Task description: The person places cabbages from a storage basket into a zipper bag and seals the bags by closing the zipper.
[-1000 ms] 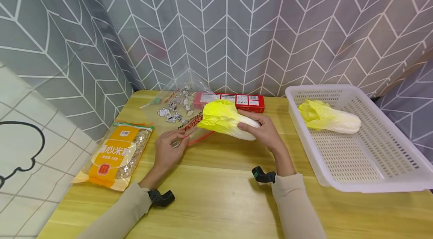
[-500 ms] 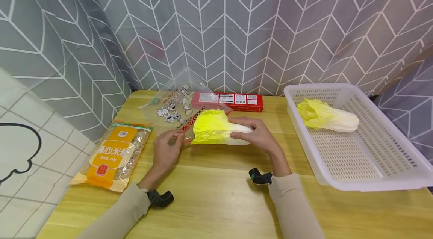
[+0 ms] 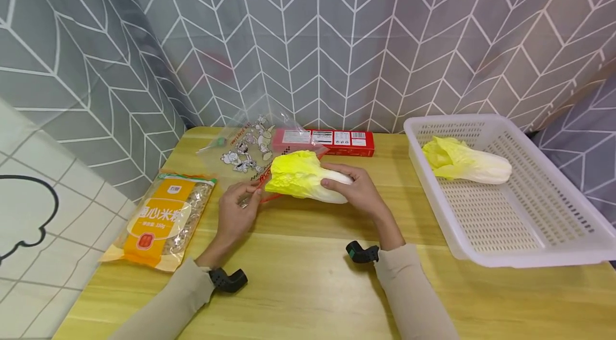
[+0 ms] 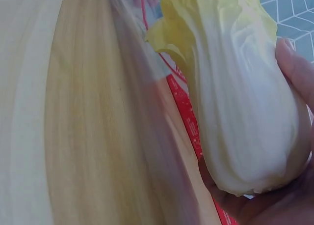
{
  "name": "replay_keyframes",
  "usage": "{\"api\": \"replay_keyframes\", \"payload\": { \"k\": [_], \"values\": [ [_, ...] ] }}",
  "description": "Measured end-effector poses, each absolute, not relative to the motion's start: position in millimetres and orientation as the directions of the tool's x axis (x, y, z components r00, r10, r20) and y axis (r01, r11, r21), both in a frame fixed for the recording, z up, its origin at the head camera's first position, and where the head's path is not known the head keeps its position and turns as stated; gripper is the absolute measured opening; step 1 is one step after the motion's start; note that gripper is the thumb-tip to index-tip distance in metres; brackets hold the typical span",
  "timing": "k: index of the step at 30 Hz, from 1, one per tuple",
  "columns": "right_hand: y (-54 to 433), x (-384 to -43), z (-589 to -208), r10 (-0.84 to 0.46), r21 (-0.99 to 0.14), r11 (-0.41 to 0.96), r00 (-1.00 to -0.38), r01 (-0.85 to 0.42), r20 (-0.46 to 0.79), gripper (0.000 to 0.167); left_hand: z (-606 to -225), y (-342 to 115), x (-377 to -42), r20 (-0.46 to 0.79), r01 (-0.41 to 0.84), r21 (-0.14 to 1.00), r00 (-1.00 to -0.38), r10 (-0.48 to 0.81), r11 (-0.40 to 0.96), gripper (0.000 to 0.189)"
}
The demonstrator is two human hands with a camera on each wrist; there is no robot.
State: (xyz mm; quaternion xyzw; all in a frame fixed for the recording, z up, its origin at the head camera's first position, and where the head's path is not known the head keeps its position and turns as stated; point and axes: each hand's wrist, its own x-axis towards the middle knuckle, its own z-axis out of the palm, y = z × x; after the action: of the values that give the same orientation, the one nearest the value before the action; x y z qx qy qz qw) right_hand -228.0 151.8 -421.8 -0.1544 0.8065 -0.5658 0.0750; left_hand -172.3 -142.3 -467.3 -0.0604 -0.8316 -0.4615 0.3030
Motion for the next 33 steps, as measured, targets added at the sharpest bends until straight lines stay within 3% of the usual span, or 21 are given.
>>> {"api": "replay_keyframes", "payload": {
  "k": [8, 17, 27, 33],
  "values": [
    [143.2, -229.8, -428.8, -0.313, -0.944, 0.282, -0.946, -0.172, 0.079, 0.044, -465.8, -141.3, -171.1, 0.511, 0.334, 0.758, -0.838, -0.193, 0.56, 0.007],
    [139.0, -227.4, -432.1, -0.391, -0.899, 0.304, -0.902, -0.316, 0.185, 0.044, -463.6, -139.2, -170.5, 0.503, 0.278, 0.74, -0.833, -0.229, 0.612, 0.011],
    [128.5, -220.6, -418.9, -0.496, -0.744, 0.441, -0.827, -0.502, 0.264, 0.047, -460.8, -140.5, -167.6, 0.445, 0.306, 0.872, -0.819, -0.362, 0.381, 0.019],
    [126.1, -218.5, -415.2, -0.519, -0.684, 0.474, -0.804, -0.554, 0.291, 0.048, -462.7, -139.3, -164.6, 0.5, 0.389, 0.854, -0.796, -0.34, 0.346, 0.017]
  ]
}}
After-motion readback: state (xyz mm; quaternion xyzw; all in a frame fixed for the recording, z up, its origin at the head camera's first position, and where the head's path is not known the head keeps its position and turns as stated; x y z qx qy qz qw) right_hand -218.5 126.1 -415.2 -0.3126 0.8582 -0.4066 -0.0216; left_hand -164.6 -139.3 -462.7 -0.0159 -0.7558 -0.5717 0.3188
